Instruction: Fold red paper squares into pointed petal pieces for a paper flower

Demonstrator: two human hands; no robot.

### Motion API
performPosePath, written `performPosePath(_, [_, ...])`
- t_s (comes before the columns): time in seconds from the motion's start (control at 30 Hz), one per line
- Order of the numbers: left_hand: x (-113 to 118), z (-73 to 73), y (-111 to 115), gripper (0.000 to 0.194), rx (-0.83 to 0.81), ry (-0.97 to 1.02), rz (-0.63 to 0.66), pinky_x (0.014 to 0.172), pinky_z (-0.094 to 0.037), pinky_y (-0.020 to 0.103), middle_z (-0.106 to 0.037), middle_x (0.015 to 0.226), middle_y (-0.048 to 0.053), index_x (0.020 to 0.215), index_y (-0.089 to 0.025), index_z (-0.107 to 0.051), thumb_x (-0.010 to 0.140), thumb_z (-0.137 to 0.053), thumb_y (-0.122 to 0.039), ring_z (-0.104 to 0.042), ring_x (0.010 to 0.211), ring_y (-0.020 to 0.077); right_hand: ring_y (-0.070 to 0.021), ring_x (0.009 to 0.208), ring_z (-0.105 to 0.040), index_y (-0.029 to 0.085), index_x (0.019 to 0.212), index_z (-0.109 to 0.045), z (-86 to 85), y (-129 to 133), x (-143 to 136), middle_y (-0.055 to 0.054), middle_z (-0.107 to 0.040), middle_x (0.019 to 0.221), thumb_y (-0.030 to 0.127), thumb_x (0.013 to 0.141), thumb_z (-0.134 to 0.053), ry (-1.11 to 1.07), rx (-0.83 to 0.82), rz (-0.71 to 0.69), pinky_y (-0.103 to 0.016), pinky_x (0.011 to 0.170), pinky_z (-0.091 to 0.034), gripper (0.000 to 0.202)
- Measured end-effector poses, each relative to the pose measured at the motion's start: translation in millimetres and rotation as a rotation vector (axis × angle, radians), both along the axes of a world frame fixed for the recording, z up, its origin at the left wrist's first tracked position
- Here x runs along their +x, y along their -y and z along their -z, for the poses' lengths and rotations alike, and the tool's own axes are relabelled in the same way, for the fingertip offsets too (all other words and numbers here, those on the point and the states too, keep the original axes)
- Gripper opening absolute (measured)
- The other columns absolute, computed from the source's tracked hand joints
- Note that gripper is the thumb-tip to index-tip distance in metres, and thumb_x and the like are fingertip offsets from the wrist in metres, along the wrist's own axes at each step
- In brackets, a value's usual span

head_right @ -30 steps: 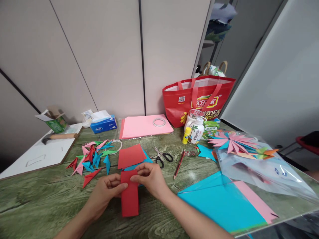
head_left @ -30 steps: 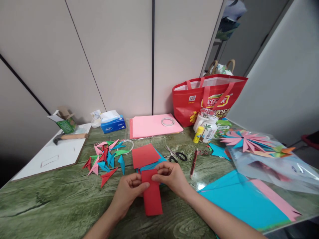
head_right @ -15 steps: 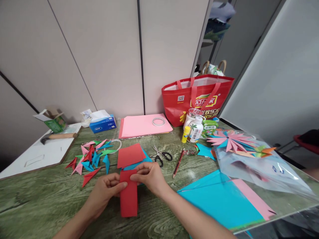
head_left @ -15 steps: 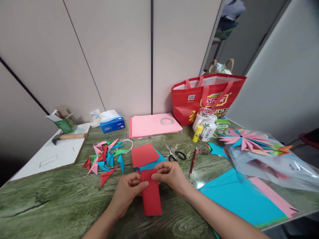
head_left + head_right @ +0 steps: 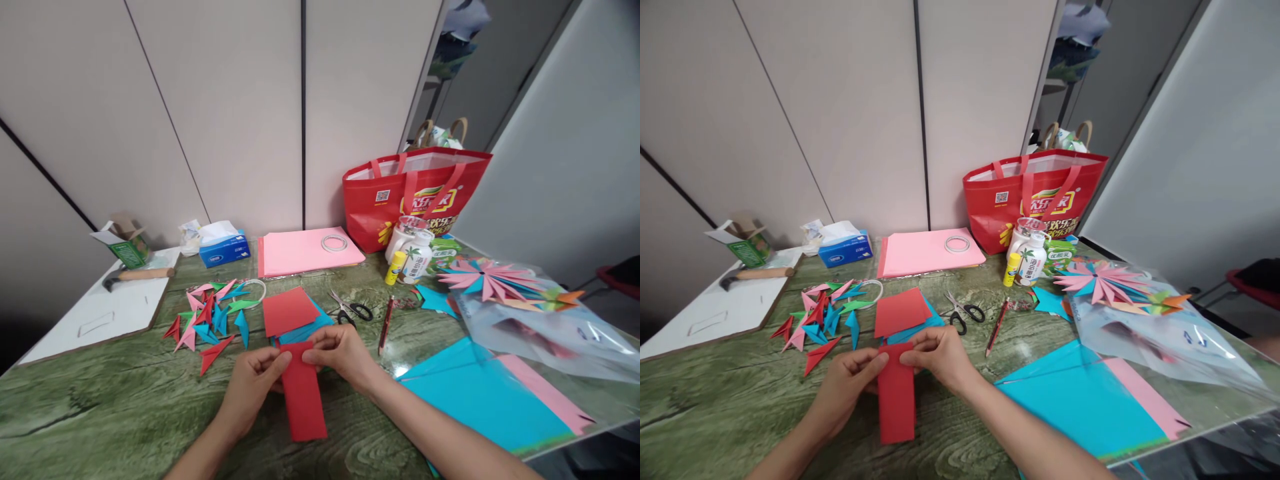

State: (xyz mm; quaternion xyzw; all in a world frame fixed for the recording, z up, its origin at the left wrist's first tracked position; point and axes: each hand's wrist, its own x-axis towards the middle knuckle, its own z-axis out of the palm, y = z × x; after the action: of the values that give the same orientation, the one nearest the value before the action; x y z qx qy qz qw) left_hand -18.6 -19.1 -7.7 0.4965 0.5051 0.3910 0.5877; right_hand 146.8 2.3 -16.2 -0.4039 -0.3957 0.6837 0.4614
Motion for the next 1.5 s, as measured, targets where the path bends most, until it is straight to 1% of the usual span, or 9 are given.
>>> performPosePath(0.2, [-0.1,1.4,0.1,0.025,0.004,0.024,-0.031,0.05,-0.05,0.024,-0.065,0.055,0.001,0.058,-0.013,-0.064,0.066,-0.066,-0.037,-0.059,0.052,0.0146,-0.0082,0.041,-0.054,0.012,0.057,-0.063,0.8,0.6,-0.5,0.002,-0.063,0.047,0.023,0.04,-0.081,0.002,0.004,-0.016,-0.02,0.044,-0.045,0.028])
performPosePath(0.33, [0.5,-0.6,0.5,0.027,-0.003,0.023,-0.046,0.049,-0.049,0.022,-0.064,0.053,0.0,0.057,-0.013,-0.063,0.066,-0.066,-0.038,-0.058,0.051,0.0136,-0.0078,0.039,-0.052,0.012,0.056,-0.061,0.8,0.1,-1.2,0.003,-0.062,0.046,0.024,0.04,-0.081,0.015,0.013,0.024,-0.021,0.043,-0.044,0.028])
performPosePath(0.5, [2.6,1.3,1.9,0.026,-0.105,0.065,0.116,0.055,-0.047,0.021,-0.07,0.068,0.004,0.079,-0.012,-0.067,0.062,-0.071,-0.031,-0.061,0.06,0.0144,-0.0092,0.041,-0.054,0.012,0.059,-0.062,0.7,-2.6,0.9,0.001,-0.064,0.049,0.027,0.043,-0.08,0.1,0.084,0.132,-0.021,0.044,-0.043,0.028])
performPosePath(0.57, [3.7,1.8,2.7,0.026,-0.13,0.07,0.14,0.055,-0.046,0.021,-0.071,0.071,0.005,0.08,-0.012,-0.067,0.061,-0.072,-0.029,-0.062,0.061,0.0144,-0.0103,0.042,-0.055,0.012,0.06,-0.063,1.2,-3.3,1.8,0.0,-0.065,0.051,0.028,0.043,-0.079,0.112,0.096,0.143,-0.022,0.044,-0.044,0.029])
performPosePath(0.73, [5.0,0.3,3.4,0.026,-0.169,0.084,0.127,0.053,-0.045,0.021,-0.071,0.069,0.006,0.079,-0.011,-0.067,0.063,-0.07,-0.032,-0.061,0.058,0.0142,-0.0099,0.041,-0.053,0.013,0.06,-0.062,2.5,-3.4,2.7,0.0,-0.064,0.049,0.028,0.043,-0.079,0.077,0.076,0.127,-0.023,0.044,-0.044,0.028])
performPosePath(1.07, [6.2,-0.1,1.4,0.028,-0.221,0.111,0.064,0.049,-0.041,0.019,-0.068,0.061,0.004,0.069,-0.011,-0.065,0.054,-0.076,-0.032,-0.058,0.052,0.0118,-0.0093,0.042,-0.053,0.012,0.059,-0.062,2.1,-4.7,2.6,0.0,-0.064,0.049,0.027,0.043,-0.08,0.061,0.039,0.122,-0.022,0.045,-0.045,0.029])
performPosePath(1.23, [6.3,1.3,0.5,0.027,-0.202,0.118,0.053,0.043,-0.035,0.016,-0.065,0.052,0.001,0.065,-0.011,-0.064,0.053,-0.077,-0.031,-0.053,0.044,0.0086,-0.0085,0.041,-0.052,0.012,0.06,-0.06,1.8,-5.5,2.1,0.001,-0.063,0.049,0.027,0.041,-0.08,0.053,0.029,0.128,-0.022,0.045,-0.044,0.032])
performPosePath(1.4, [6.5,2.3,1.1,0.024,-0.162,0.078,0.015,0.043,-0.039,0.017,-0.066,0.054,0.001,0.063,-0.011,-0.063,0.054,-0.077,-0.03,-0.056,0.045,0.0096,-0.0082,0.044,-0.051,0.012,0.067,-0.061,3.8,-6.8,2.6,0.004,-0.059,0.05,0.03,0.045,-0.078,0.12,0.112,0.093,-0.022,0.046,-0.044,0.034])
performPosePath(1.5, [6.1,0.8,0.8,0.027,-0.125,0.06,-0.015,0.047,-0.044,0.021,-0.069,0.059,0.003,0.067,-0.012,-0.064,0.054,-0.076,-0.033,-0.06,0.05,0.0134,-0.0079,0.046,-0.052,0.014,0.076,-0.06,6.0,-6.3,2.8,0.005,-0.058,0.053,0.031,0.048,-0.077,0.122,0.14,-0.005,-0.021,0.046,-0.044,0.037])
